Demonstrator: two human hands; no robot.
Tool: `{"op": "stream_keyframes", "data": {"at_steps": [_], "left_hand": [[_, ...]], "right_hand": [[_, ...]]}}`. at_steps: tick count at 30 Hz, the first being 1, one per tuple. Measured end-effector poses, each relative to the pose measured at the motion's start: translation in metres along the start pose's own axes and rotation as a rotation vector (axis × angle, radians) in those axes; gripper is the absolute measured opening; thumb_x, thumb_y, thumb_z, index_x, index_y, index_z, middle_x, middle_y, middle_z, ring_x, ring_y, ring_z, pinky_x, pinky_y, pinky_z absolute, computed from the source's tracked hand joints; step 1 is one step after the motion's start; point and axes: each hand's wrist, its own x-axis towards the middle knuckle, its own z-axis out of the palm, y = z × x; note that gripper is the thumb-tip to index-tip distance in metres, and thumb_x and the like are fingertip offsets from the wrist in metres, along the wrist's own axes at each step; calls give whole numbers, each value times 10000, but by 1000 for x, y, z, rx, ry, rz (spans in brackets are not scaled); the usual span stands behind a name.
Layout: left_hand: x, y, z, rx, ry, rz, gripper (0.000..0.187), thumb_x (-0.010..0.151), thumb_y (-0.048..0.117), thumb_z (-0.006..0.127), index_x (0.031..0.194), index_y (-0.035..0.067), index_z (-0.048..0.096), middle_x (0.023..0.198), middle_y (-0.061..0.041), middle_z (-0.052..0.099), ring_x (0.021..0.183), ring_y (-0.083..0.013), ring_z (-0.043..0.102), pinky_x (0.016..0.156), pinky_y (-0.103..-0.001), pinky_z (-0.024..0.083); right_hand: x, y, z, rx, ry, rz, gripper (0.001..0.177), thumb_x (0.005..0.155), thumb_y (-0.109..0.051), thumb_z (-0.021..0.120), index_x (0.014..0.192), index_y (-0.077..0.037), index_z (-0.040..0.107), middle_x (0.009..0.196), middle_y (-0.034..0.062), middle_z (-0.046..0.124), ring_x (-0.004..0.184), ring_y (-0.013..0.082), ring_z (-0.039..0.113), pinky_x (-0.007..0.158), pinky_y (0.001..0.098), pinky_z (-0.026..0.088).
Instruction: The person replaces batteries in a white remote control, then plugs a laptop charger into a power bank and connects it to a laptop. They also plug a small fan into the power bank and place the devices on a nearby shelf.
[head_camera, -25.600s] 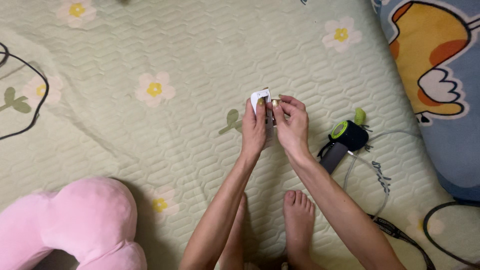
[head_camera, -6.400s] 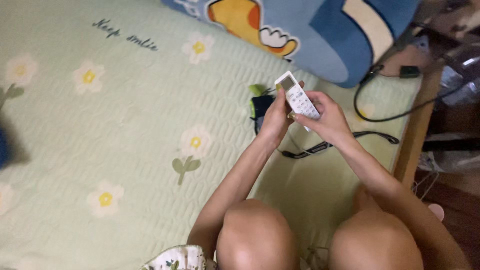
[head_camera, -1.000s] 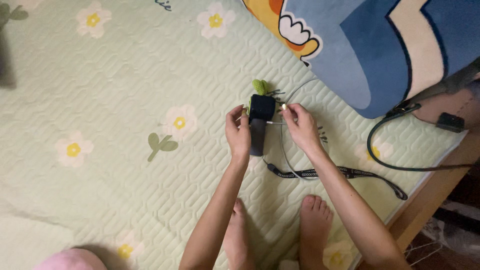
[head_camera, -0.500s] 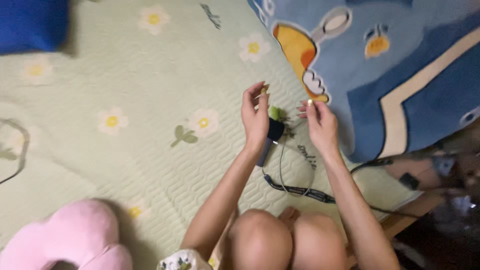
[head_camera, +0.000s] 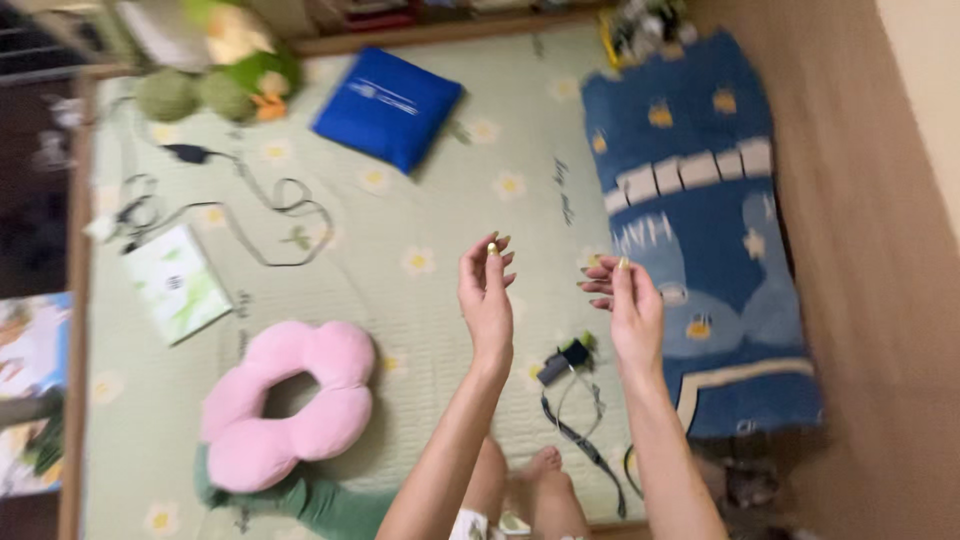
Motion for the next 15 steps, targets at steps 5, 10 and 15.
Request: {"op": "stream_keyframes", "data": {"at_steps": [5,10,15], "left_hand": [[25,152,-49,0,168,50,346,1044,239,515,1337,65,570,1293,-87,692,1124,-173,668,888,-310,547],[65,247,-117,-2,308,112,353,1040,238,509,1344,68,565,1297,-75,689,1113,-158,660,872,-299,533],[120,301,-179,-81,449,179,358,1028,233,525,1340,61,564,1277,-77,687,1075,-155,660,843,-297,528]], "right_hand": [[7,-115,108,-14,-197,-32,385,1084,-355,464,1245,-44,625,1063,71,744,886,131,710,737,256,539],[15,-166,223,-3,-413,-27,385,1072,-348,475,1230,-31,626,1051,87,745,874,157,722,713,278,531],[38,-198,332,-37,-509,-11,384,1077,-352,464,1227,-40,630,1062,81,745,882,145,721,724,270,545]]}}
